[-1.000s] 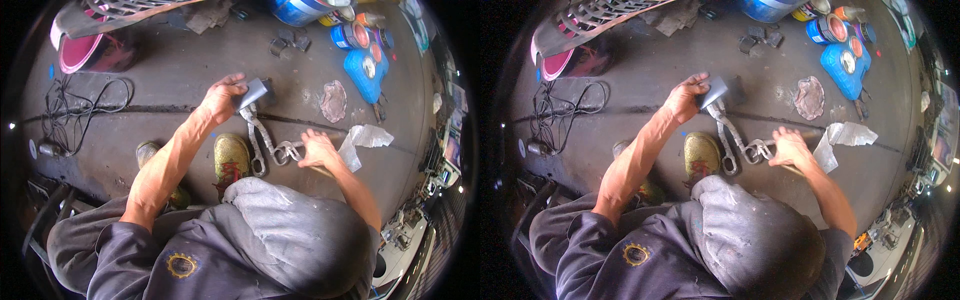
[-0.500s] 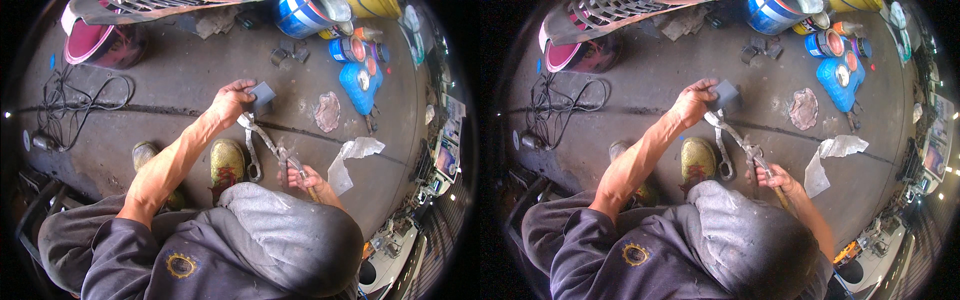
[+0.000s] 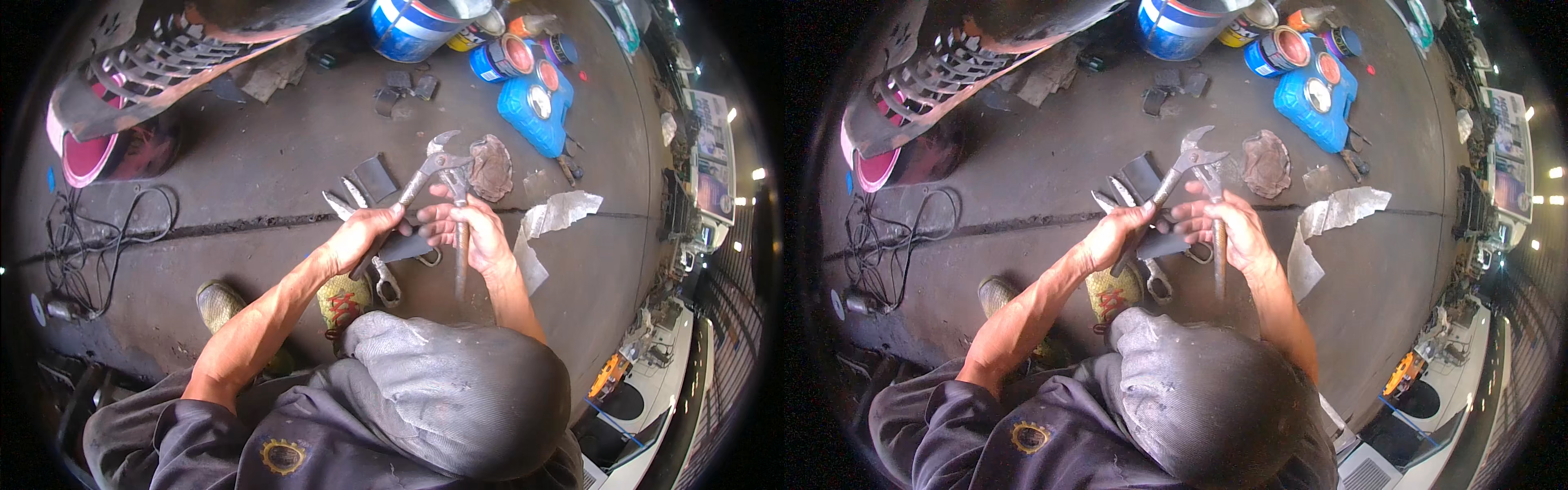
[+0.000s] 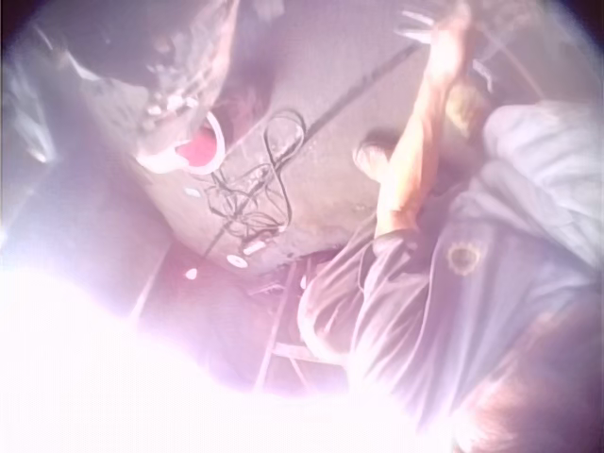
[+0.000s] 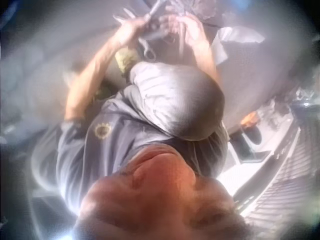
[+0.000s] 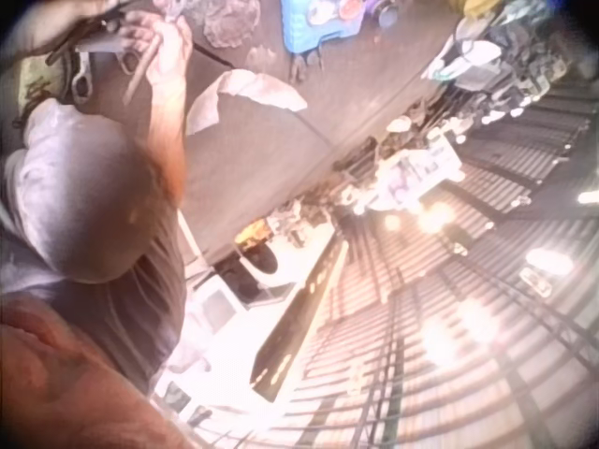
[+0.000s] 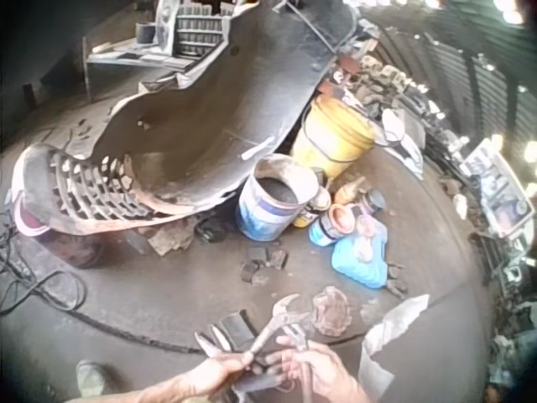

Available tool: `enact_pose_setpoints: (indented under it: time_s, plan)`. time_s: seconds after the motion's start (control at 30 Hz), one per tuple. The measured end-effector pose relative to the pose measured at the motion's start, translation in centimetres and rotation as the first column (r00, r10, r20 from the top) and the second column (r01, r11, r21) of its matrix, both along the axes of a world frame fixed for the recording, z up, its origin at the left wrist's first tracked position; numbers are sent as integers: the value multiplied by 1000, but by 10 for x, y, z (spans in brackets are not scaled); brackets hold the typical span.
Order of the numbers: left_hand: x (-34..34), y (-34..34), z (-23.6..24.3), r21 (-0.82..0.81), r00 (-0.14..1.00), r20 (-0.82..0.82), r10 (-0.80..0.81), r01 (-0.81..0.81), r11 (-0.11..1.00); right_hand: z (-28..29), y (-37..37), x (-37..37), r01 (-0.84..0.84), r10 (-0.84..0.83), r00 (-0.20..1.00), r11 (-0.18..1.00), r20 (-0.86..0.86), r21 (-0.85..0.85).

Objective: The person sits on the floor and uses tin snips to cut a gray plastic part into smaller pieces. They repeatedly pick up the part, cut sections, and place the cut pieces on the floor. The person briefly stands to retrieve another plastic piece from a nearby pile before resuming cutting.

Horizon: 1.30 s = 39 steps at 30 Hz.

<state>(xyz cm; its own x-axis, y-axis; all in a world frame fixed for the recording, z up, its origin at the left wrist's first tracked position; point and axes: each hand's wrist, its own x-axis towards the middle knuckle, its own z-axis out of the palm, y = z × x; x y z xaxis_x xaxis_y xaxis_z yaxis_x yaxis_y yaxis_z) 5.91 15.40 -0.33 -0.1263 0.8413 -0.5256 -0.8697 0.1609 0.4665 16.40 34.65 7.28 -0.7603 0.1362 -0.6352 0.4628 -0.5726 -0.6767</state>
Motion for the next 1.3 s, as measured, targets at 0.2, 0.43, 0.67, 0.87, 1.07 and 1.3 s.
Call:
enact_pose_setpoints:
  time_s: [0.2, 0.43, 0.67, 0.87, 1.07, 1.3]
  plan:
    - [-25, -8, 4, -181, 810, -519, -272, 207, 961, 1, 18, 4, -68, -17, 979, 913, 203, 403]
    - [30, 35, 26, -225, 828, -550, 112, -276, 934, -33, -34, -25, 285, -303, 950, 749, -73, 598]
    - [3, 10, 34, -239, 385, -901, -199, -59, 969, -42, -35, -25, 119, -74, 991, 864, -111, 490]
    - [6, 12, 30, -185, 185, -963, -198, 83, 979, -60, -33, -10, 185, -186, 981, 983, 63, 20]
    - [-74, -12, 28, -13, 891, -407, 199, -223, 975, -61, -37, 22, 334, -356, 932, 915, -63, -226]
    - [-99, -13, 1, -1, 945, -152, 289, -293, 956, -43, -74, 47, -174, 113, 974, 929, 197, 326]
